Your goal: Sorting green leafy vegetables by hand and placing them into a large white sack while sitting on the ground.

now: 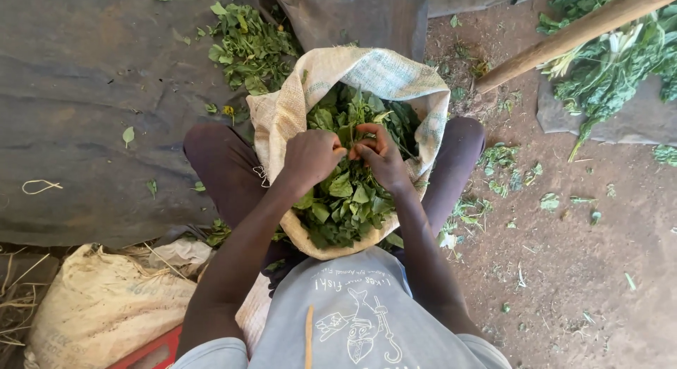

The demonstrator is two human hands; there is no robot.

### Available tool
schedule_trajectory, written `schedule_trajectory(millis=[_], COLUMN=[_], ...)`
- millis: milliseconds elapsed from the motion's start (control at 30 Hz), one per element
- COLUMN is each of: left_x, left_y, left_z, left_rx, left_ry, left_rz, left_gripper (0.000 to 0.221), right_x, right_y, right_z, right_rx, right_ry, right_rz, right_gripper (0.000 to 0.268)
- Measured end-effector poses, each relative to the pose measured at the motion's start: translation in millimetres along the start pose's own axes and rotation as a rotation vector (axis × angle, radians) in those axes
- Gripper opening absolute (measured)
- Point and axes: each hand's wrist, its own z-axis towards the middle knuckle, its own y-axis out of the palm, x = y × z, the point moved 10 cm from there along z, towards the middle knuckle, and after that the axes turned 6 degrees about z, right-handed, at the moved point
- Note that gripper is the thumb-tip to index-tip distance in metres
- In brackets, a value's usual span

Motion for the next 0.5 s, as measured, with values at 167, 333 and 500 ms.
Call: schedule_trajectory(millis=[167, 333, 500], left_x=[9, 34, 13], left_y=[26, -4, 8], left_z=[13, -1, -1], left_rx=[-0.05, -0.099, -0.106], left_ry=[0.005, 0.046, 0.079], left_rz=[0.008, -0.134, -0.301], left_gripper=[0.029, 0.032, 0.047], right_x=[0, -3, 0], right_y=[-6, -13, -18], right_z=[-5, -4, -2], right_rx=[0.045, 0.064, 0.079], right_ry=[0.046, 0.072, 0.038], right_rz=[-0.226, -0.235, -0.115], right_gripper=[0.015, 0.013, 0.009])
